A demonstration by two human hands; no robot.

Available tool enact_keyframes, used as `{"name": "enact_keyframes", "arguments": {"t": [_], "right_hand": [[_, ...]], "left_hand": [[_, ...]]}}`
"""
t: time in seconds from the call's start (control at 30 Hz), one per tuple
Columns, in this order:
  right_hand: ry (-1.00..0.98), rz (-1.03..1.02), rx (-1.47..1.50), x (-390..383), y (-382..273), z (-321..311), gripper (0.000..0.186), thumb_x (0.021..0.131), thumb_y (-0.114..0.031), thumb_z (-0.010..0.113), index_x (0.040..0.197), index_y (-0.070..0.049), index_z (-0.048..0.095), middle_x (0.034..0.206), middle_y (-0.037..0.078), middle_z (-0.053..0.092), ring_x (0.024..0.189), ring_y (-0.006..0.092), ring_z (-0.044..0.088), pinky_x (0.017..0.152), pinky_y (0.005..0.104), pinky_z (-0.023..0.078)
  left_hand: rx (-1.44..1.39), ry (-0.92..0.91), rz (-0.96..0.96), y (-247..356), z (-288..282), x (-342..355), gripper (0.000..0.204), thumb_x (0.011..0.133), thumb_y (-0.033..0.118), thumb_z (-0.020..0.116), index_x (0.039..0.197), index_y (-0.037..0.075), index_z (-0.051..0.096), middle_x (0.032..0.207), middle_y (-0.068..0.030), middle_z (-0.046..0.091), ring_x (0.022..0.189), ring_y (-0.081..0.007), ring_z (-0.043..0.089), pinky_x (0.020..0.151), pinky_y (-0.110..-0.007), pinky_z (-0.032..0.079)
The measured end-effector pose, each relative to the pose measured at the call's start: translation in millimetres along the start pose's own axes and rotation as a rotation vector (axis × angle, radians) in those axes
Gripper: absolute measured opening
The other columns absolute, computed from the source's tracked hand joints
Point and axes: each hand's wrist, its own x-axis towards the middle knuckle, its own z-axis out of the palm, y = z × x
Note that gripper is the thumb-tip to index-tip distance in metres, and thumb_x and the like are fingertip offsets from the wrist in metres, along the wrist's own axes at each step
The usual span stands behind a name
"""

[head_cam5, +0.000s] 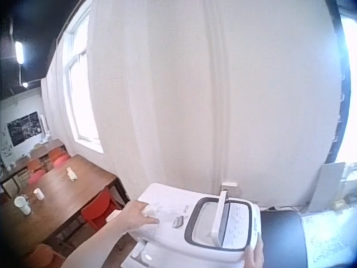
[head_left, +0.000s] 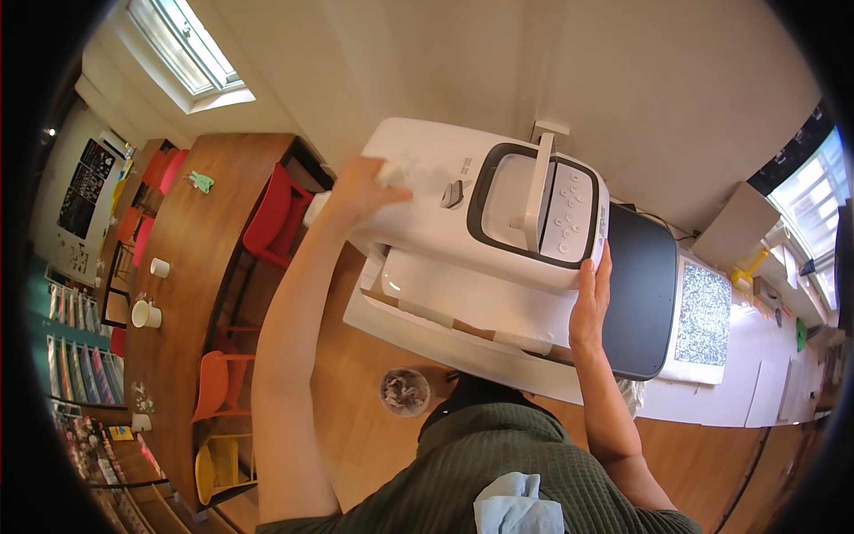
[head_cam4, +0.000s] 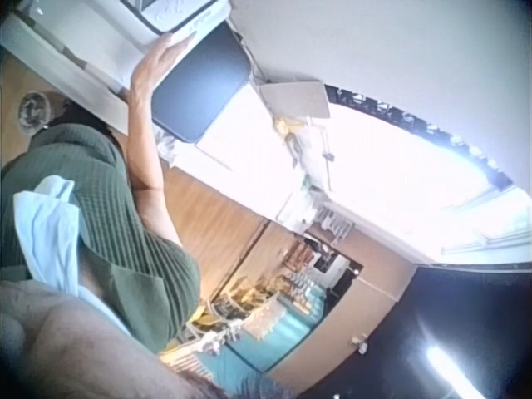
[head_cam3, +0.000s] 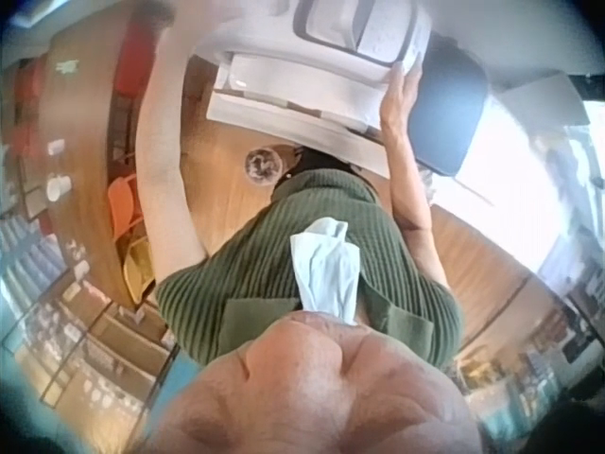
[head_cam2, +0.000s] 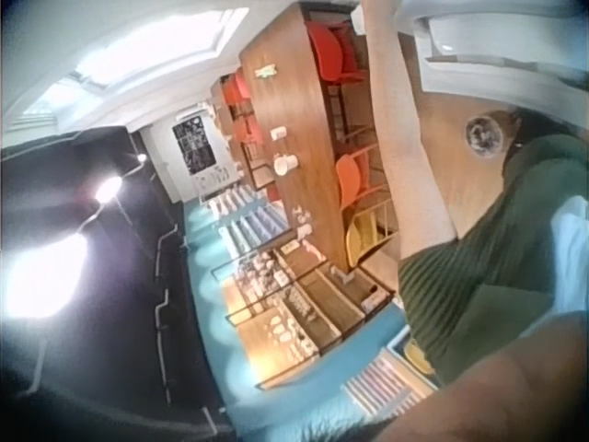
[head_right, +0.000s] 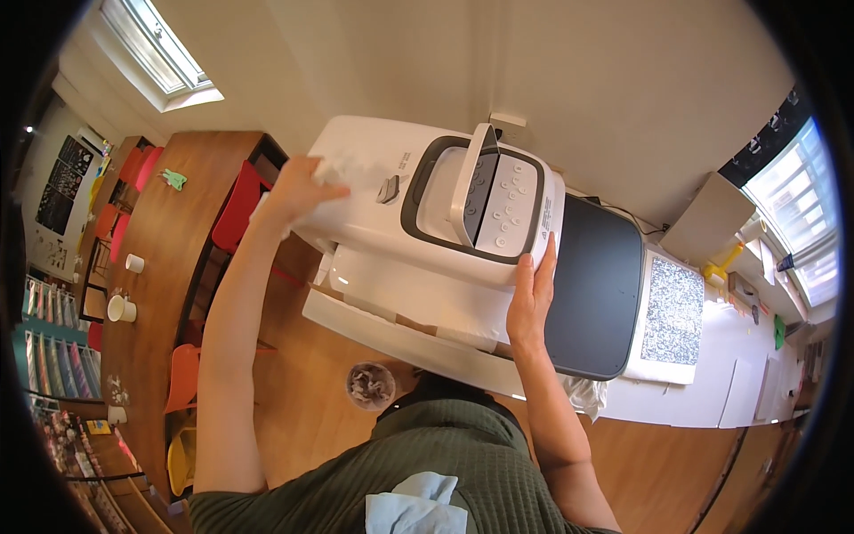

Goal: The person wipes down several worktables and the exterior of a heat press machine using a cloth and spray bottle.

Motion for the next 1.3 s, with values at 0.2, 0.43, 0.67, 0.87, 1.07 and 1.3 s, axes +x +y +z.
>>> {"name": "enact_keyframes", "arguments": {"t": [0.2, 0.43, 0.67, 0.87, 1.07, 1.3], "right_hand": [[0.021, -0.017, -0.006, -3, -3, 4, 0.058, 0.102, -0.024, 0.042, 0.150, 0.003, 0.026, 0.146, 0.022, 0.040, 0.132, 0.0296, 0.041, 0.110, 0.0358, 0.029], [0.000, -0.010, -0.002, -7, -3, 8, 0.056, 0.104, -0.029, 0.040, 0.150, 0.002, 0.028, 0.146, 0.017, 0.042, 0.133, 0.0254, 0.040, 0.111, 0.0341, 0.028], [0.067, -0.057, -0.037, -5, -2, 9, 0.055, 0.103, -0.026, 0.040, 0.149, 0.003, 0.029, 0.144, 0.020, 0.043, 0.133, 0.0279, 0.041, 0.111, 0.0349, 0.029], [0.078, -0.078, -0.042, -3, -4, 9, 0.056, 0.102, -0.024, 0.040, 0.149, 0.004, 0.028, 0.145, 0.022, 0.042, 0.133, 0.0300, 0.041, 0.111, 0.0352, 0.029], [0.046, -0.027, -0.070, -2, 1, 7, 0.055, 0.102, -0.022, 0.039, 0.149, 0.005, 0.027, 0.146, 0.022, 0.041, 0.133, 0.0305, 0.041, 0.111, 0.0354, 0.029], [0.029, -0.059, -0.088, -4, 1, 5, 0.056, 0.101, -0.020, 0.040, 0.149, 0.005, 0.026, 0.147, 0.023, 0.040, 0.134, 0.0299, 0.040, 0.112, 0.0352, 0.028]], "left_hand": [[-0.067, -0.219, -0.069, 27, -12, -20, 0.033, 0.069, 0.023, 0.085, 0.087, 0.001, 0.070, 0.076, -0.0150, 0.067, 0.072, -0.0267, 0.064, 0.069, -0.039, 0.049], [0.169, 0.123, 0.121, -10, 3, 52, 0.043, 0.069, 0.034, 0.083, 0.094, 0.002, 0.068, 0.083, -0.0125, 0.068, 0.077, -0.0273, 0.065, 0.072, -0.040, 0.049], [0.163, -0.102, 0.009, 17, 13, 112, 0.042, 0.067, 0.034, 0.081, 0.098, 0.007, 0.071, 0.091, -0.0098, 0.070, 0.083, -0.0246, 0.066, 0.073, -0.040, 0.050], [0.288, 0.135, 0.043, 8, 39, 131, 0.039, 0.074, 0.034, 0.077, 0.101, 0.008, 0.067, 0.096, -0.0104, 0.068, 0.094, -0.0268, 0.064, 0.077, -0.041, 0.050], [0.423, 0.482, 0.038, -34, -3, 126, 0.033, 0.082, 0.026, 0.071, 0.106, 0.006, 0.063, 0.097, -0.0140, 0.068, 0.095, -0.0337, 0.064, 0.078, -0.046, 0.050], [-0.234, -0.298, 0.009, 25, -49, -11, 0.018, 0.078, 0.009, 0.079, 0.092, 0.001, 0.070, 0.076, 0.0014, 0.066, 0.075, -0.0071, 0.058, 0.063, -0.027, 0.049]]}}
